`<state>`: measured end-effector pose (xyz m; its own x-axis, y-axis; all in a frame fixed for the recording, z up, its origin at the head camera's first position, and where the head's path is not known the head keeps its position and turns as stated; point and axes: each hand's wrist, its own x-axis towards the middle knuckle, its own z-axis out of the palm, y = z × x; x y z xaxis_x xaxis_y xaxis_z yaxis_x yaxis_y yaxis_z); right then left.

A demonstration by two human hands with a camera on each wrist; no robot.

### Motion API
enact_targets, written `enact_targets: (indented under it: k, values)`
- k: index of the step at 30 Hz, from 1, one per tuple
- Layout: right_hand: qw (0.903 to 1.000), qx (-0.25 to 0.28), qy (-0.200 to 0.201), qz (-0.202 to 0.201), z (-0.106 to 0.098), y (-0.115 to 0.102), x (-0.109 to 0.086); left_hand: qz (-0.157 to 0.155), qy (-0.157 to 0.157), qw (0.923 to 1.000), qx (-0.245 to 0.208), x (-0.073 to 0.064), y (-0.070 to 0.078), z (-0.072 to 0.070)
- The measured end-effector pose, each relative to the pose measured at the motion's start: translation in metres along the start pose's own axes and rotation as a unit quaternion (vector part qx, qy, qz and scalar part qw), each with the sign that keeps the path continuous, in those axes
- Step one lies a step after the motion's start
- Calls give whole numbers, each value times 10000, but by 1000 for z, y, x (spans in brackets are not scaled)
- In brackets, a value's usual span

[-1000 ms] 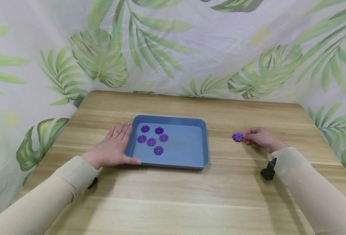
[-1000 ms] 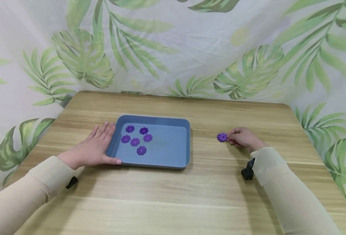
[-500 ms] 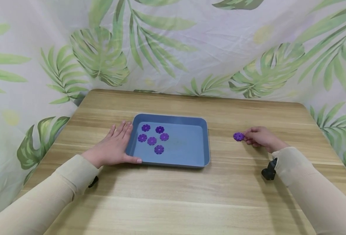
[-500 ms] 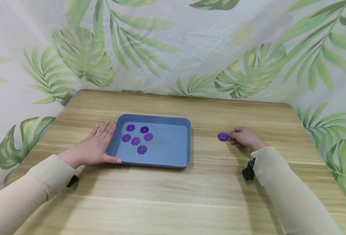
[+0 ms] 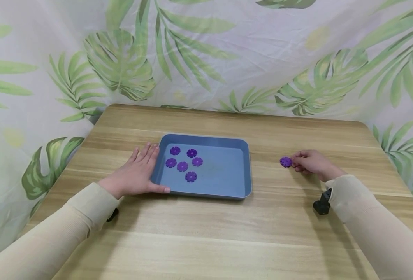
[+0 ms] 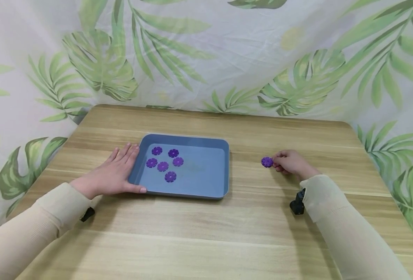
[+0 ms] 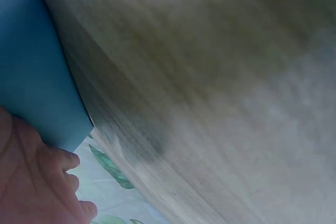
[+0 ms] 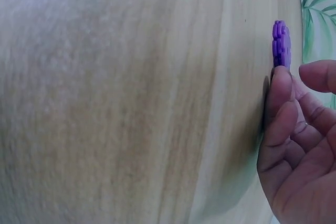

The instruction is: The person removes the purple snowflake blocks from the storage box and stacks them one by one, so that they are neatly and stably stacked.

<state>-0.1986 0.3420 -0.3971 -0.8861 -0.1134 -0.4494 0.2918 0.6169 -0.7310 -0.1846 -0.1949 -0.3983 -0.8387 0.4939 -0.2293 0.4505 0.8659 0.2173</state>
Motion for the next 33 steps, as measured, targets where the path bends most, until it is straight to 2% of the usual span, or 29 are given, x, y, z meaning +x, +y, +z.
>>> enact_targets:
  k: [24, 30, 33]
  values:
    - [10000, 38, -12, -56, -1, 4, 0, -4, 26, 10000, 13, 0, 3, 1]
    - [9991, 141, 345, -179, -9, -9, 0, 13, 54, 10000, 14, 0, 3, -1]
    - [9990, 93, 315, -302, -7, -25, 0, 7, 66, 10000, 5, -1, 2, 0]
